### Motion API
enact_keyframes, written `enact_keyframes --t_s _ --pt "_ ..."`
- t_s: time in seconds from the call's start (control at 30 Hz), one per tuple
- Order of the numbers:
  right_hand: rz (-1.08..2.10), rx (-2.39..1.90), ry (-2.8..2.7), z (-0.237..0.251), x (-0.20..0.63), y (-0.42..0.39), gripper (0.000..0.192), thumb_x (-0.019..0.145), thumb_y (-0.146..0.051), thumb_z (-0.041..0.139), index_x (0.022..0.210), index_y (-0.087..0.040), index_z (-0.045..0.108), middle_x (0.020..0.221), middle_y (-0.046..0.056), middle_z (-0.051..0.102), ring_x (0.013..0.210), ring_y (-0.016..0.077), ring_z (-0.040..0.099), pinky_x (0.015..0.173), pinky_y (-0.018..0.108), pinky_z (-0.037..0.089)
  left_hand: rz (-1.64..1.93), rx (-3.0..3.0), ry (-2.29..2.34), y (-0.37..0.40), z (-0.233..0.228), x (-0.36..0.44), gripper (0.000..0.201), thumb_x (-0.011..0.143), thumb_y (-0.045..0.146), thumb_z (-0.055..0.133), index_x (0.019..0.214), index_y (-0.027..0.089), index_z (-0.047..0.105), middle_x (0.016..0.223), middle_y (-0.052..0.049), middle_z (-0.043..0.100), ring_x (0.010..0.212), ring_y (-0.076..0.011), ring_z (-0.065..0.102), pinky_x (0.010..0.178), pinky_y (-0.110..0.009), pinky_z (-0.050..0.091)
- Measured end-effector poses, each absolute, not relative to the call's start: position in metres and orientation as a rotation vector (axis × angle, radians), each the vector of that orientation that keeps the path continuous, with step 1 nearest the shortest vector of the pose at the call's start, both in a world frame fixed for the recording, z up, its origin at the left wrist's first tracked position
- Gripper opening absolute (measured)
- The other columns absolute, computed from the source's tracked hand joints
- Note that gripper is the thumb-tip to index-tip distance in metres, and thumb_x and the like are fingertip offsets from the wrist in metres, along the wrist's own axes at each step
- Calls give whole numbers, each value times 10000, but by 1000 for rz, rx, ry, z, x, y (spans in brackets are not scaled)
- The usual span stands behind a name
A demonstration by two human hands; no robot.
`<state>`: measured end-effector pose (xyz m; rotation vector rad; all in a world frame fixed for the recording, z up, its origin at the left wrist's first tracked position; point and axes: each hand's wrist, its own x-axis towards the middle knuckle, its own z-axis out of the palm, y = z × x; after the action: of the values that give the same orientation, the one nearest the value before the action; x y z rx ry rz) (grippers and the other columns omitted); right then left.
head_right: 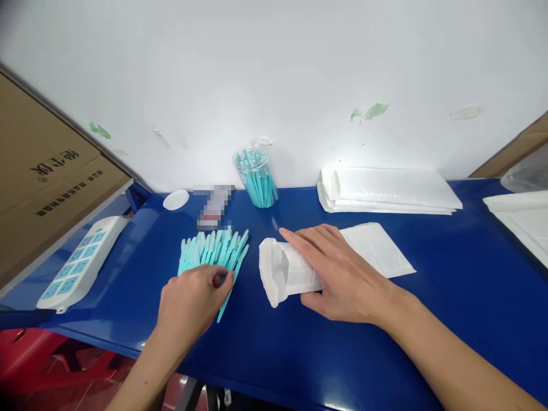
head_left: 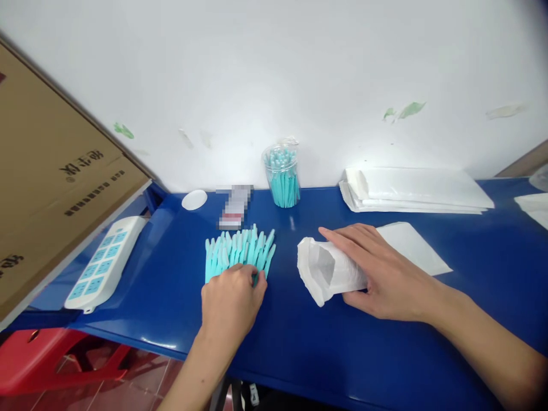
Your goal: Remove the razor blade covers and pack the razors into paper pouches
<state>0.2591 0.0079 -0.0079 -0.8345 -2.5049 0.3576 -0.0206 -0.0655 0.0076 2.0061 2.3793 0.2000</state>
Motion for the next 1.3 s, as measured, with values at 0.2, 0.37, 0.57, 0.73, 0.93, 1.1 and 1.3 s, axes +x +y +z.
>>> enact_keyframes --t_s 0.2,0.37,0.57,0.73,0.93,1.1,1.3 --pt "528 -887 -2392 -8 263 7 1104 763 -172 718 1702 -351 165 1459 129 562 1359 390 525 1057 602 517 750 1827 2136 -81 24 -25 248 988 390 629 837 238 755 609 17 694 527 -158 635 530 -265 470" --pt "572 -839 -2261 -4 263 4 1125 724 -125 707 1700 -359 198 1402 112 596 1322 381 564 1062 606 513 1620 1570 1661 -82 33 17 116 936 288 755 828 248 750 761 8 741 682 -155 686 651 -281 564" --pt "580 -773 -2143 4 258 0 1077 722 -121 688 1688 -331 260 1351 110 623 1174 340 660 971 532 573 1390 2106 1698 -64 56 58 262 925 330 773 1172 259 823 1111 -99 623 1060 -258 607 925 -453 534" --pt "656 -764 -2046 9 261 0 1044 732 -129 670 1676 -357 286 1301 85 644 1075 315 702 946 519 589 1490 2040 1791 -67 67 14 202 986 376 715 1153 286 785 1026 -31 650 964 -176 627 827 -293 514" --pt "577 -962 -2206 12 267 1 1046 760 -207 714 1680 -395 252 1432 97 610 1310 408 587 1033 628 541 190 2146 2143 -69 25 -17 221 987 365 662 882 250 818 801 -17 742 618 -180 647 544 -297 338" --pt "561 -1062 -2489 3 261 2 958 833 -284 691 1684 -344 255 1398 118 628 1333 405 558 1039 648 532 -11 2134 2157 -67 10 -4 257 993 308 601 890 219 818 851 -70 767 697 -252 699 545 -299 281" --pt "535 -1028 -2524 -3 262 7 947 831 -263 674 1679 -335 257 1416 114 623 1328 393 569 1095 655 486 -20 2024 2120 -50 13 1 205 874 241 616 707 202 729 671 -60 732 662 -257 676 571 -309 310"
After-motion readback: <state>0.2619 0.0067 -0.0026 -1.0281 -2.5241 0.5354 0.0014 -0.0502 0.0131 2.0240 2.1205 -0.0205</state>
